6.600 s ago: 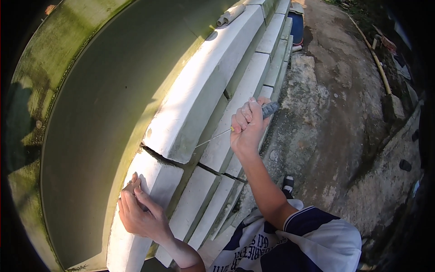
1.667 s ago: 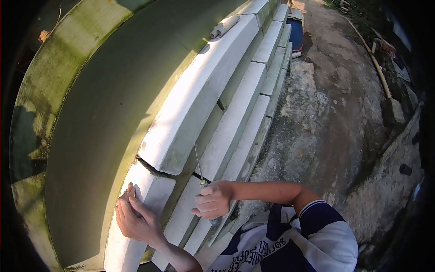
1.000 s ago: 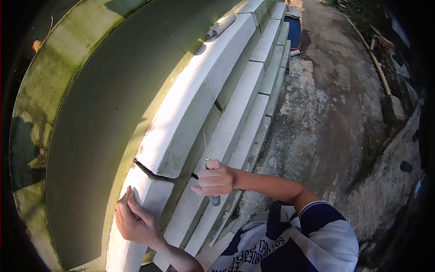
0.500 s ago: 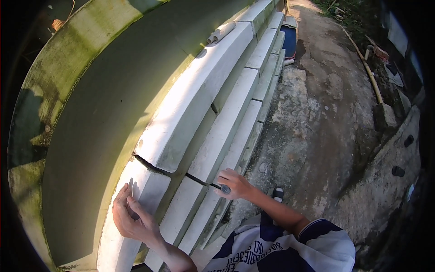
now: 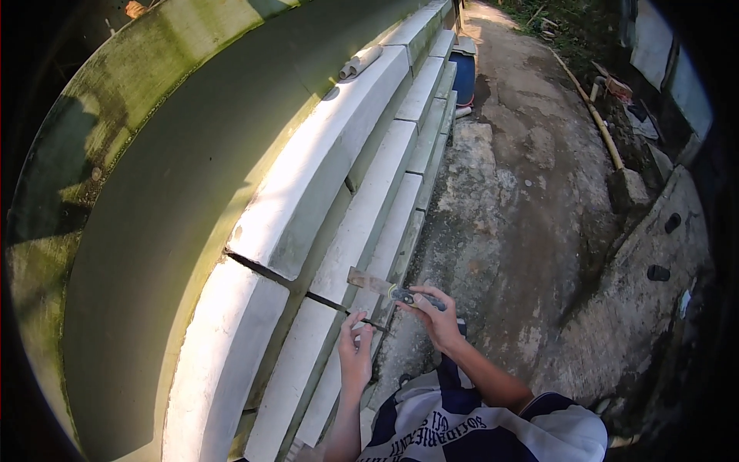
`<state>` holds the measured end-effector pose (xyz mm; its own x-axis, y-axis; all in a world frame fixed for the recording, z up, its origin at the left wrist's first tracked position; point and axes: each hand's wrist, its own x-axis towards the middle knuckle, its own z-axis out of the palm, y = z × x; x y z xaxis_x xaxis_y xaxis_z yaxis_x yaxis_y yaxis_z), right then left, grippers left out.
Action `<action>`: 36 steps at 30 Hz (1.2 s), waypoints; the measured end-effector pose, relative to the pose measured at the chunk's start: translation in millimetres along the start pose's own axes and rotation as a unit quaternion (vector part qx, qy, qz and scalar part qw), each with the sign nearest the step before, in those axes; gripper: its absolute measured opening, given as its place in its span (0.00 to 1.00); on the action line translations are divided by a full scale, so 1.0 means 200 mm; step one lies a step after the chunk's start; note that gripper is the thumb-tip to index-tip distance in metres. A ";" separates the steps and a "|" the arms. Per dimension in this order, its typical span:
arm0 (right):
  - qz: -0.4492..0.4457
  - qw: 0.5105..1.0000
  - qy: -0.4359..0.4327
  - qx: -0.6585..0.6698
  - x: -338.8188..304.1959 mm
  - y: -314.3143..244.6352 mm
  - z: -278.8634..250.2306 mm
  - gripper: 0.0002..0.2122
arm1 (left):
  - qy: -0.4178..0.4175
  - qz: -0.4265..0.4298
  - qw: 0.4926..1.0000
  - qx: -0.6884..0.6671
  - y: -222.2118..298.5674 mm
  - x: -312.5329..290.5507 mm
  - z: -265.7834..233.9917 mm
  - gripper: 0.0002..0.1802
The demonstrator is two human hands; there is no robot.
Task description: Scraping and cleaning the gaps and surfaces of a decorative concrete wall using a scraper and a utility knife.
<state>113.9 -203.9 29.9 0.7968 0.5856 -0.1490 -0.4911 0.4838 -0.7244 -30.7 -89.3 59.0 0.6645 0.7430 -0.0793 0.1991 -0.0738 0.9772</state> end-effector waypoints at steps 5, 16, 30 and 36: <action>0.008 0.999 -0.024 0.020 -0.25 0.20 -0.05 0.09 | -0.082 -0.049 0.989 -0.116 -0.10 0.03 0.08 0.24; 0.118 0.982 -0.147 -0.016 -0.42 0.30 0.07 0.24 | -0.093 0.117 0.987 0.061 0.03 -0.13 -0.12 0.18; -0.153 0.930 -0.135 -0.306 -0.17 0.03 0.64 0.34 | 0.331 0.649 0.640 0.244 0.75 -0.47 -0.69 0.09; -0.105 0.941 -0.129 -0.296 0.04 -0.08 0.82 0.34 | 0.331 0.331 0.729 0.500 0.90 -0.31 -0.61 0.17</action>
<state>70.5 -100.2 150.6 0.7041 0.6936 0.1520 0.0103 0.2041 -0.9789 -123.0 -68.0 264.3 0.4271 0.4585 0.7794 0.6383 -0.7634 0.0993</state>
